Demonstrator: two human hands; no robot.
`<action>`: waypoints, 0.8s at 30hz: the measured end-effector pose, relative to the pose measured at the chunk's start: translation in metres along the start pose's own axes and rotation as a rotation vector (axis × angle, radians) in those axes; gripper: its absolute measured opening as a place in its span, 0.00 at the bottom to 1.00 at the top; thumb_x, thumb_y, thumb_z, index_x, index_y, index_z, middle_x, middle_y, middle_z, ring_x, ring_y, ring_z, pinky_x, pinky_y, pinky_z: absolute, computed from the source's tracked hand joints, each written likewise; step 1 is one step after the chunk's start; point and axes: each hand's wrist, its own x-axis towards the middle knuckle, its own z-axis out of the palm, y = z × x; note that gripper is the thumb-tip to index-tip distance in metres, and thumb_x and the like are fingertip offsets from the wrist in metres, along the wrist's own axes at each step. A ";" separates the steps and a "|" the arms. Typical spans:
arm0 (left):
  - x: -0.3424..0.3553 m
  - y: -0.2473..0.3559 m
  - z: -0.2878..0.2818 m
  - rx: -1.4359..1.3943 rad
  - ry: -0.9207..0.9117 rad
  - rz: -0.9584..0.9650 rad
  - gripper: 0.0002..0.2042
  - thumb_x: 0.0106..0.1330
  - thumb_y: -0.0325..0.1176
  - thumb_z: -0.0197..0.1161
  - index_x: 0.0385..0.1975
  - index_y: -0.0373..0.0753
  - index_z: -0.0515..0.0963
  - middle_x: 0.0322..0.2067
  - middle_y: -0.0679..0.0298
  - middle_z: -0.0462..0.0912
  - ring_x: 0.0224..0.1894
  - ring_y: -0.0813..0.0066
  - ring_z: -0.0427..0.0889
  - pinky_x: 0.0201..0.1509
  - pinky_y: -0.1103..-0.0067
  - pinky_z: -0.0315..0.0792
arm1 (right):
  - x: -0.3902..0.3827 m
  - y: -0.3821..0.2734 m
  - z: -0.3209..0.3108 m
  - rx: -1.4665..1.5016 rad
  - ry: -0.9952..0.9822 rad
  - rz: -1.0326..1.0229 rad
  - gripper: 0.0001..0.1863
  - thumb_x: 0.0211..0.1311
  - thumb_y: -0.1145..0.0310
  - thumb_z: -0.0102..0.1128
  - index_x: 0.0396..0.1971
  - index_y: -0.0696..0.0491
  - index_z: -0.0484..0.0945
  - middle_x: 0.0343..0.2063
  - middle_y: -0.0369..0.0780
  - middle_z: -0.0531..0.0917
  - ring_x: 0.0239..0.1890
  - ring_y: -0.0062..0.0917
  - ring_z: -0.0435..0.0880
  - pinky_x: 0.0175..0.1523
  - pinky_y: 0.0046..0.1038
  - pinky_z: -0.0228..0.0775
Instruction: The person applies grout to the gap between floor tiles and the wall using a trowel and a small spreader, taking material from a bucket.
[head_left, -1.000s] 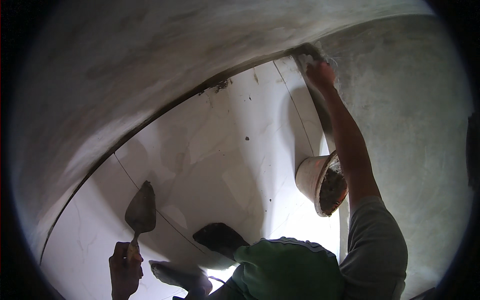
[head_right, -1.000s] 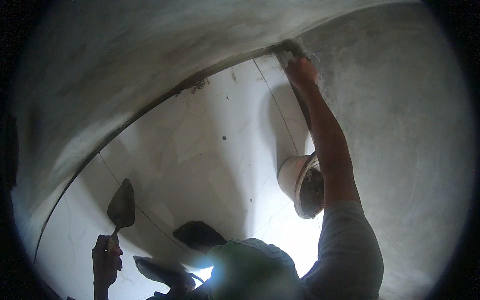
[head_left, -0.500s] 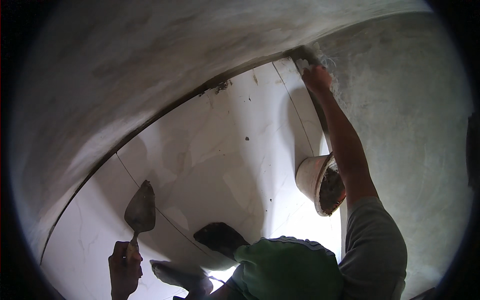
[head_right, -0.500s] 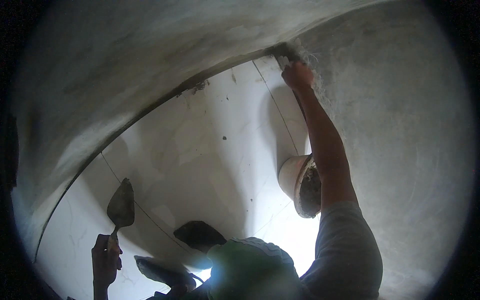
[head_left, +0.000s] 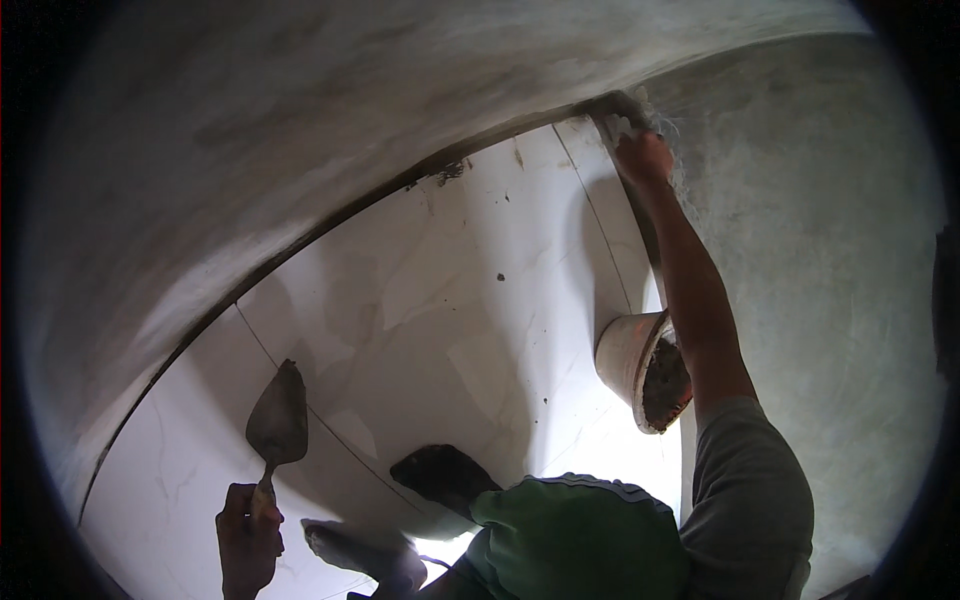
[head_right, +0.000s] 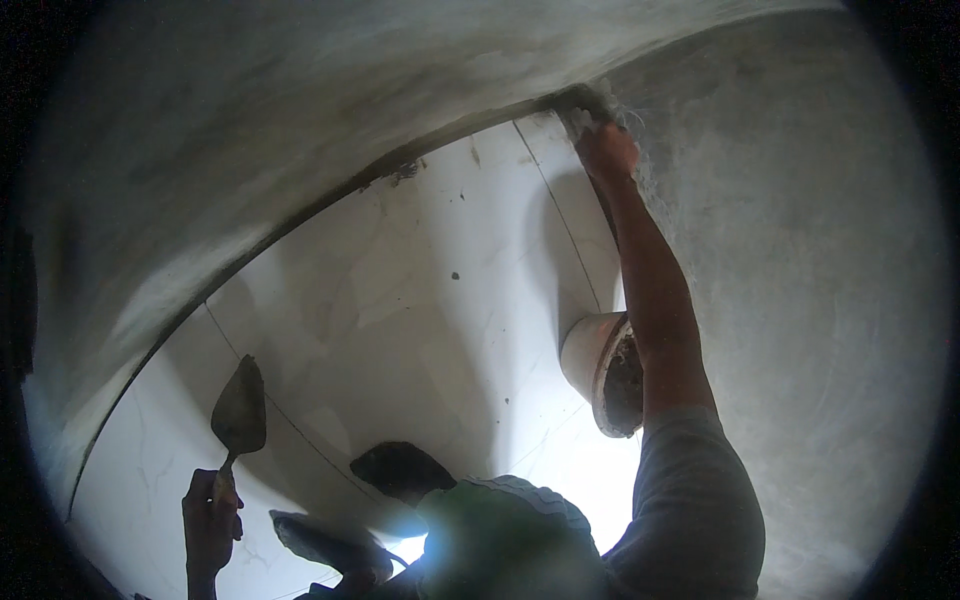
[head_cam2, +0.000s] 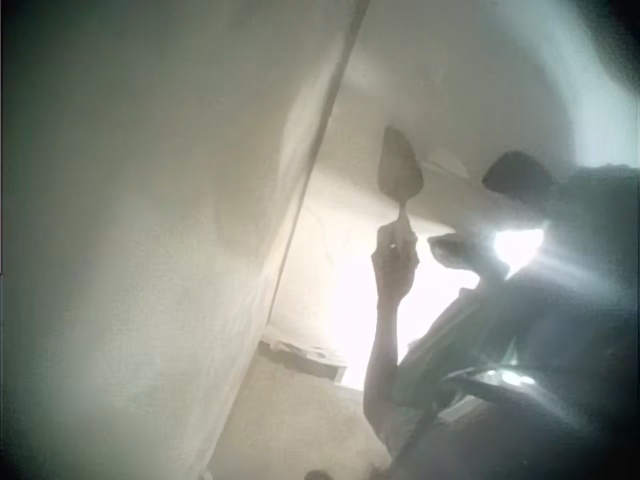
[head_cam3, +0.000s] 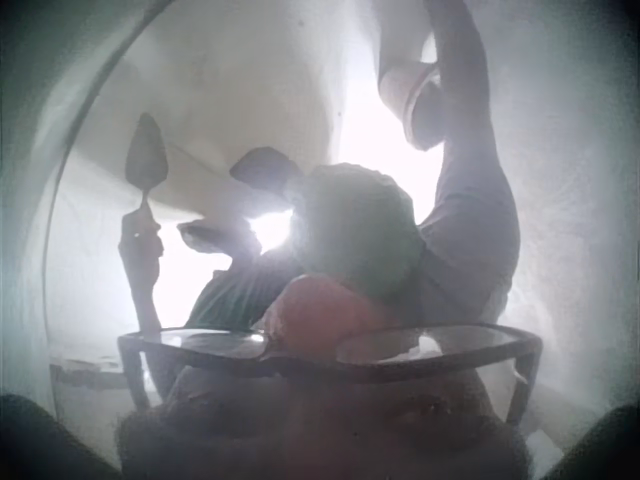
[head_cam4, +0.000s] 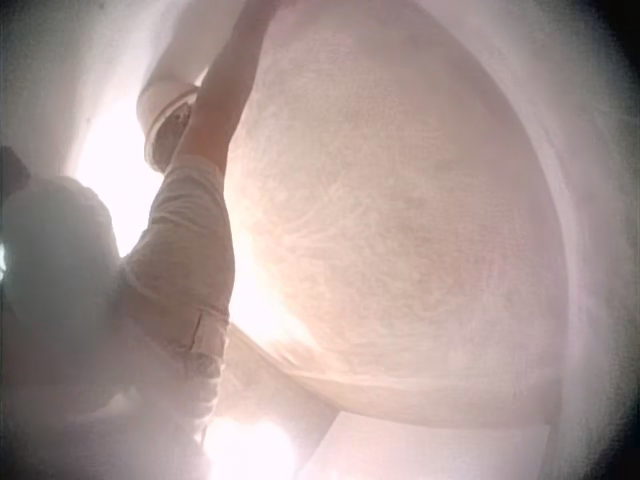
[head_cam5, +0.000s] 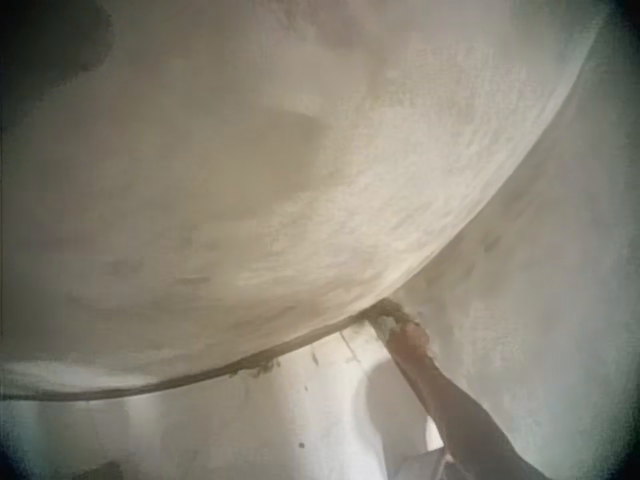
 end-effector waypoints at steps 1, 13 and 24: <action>0.000 -0.002 -0.001 0.000 0.000 -0.004 0.20 0.78 0.50 0.62 0.44 0.36 0.71 0.25 0.64 0.77 0.14 0.83 0.72 0.17 0.80 0.66 | 0.002 -0.005 0.005 -0.044 -0.027 -0.012 0.25 0.67 0.51 0.58 0.53 0.54 0.85 0.51 0.54 0.87 0.56 0.52 0.86 0.62 0.50 0.78; 0.004 0.004 0.000 -0.003 -0.021 -0.003 0.18 0.78 0.48 0.63 0.44 0.36 0.71 0.25 0.64 0.77 0.15 0.83 0.73 0.17 0.80 0.68 | 0.030 -0.017 0.016 -0.039 -0.075 0.024 0.24 0.63 0.57 0.59 0.56 0.53 0.84 0.55 0.53 0.86 0.59 0.49 0.86 0.64 0.48 0.78; 0.004 0.007 0.001 0.034 -0.014 -0.033 0.16 0.79 0.45 0.61 0.44 0.36 0.71 0.25 0.64 0.77 0.14 0.84 0.72 0.17 0.81 0.67 | 0.016 -0.027 0.006 -0.061 -0.067 -0.001 0.23 0.64 0.55 0.60 0.52 0.53 0.86 0.52 0.53 0.87 0.57 0.50 0.86 0.63 0.49 0.78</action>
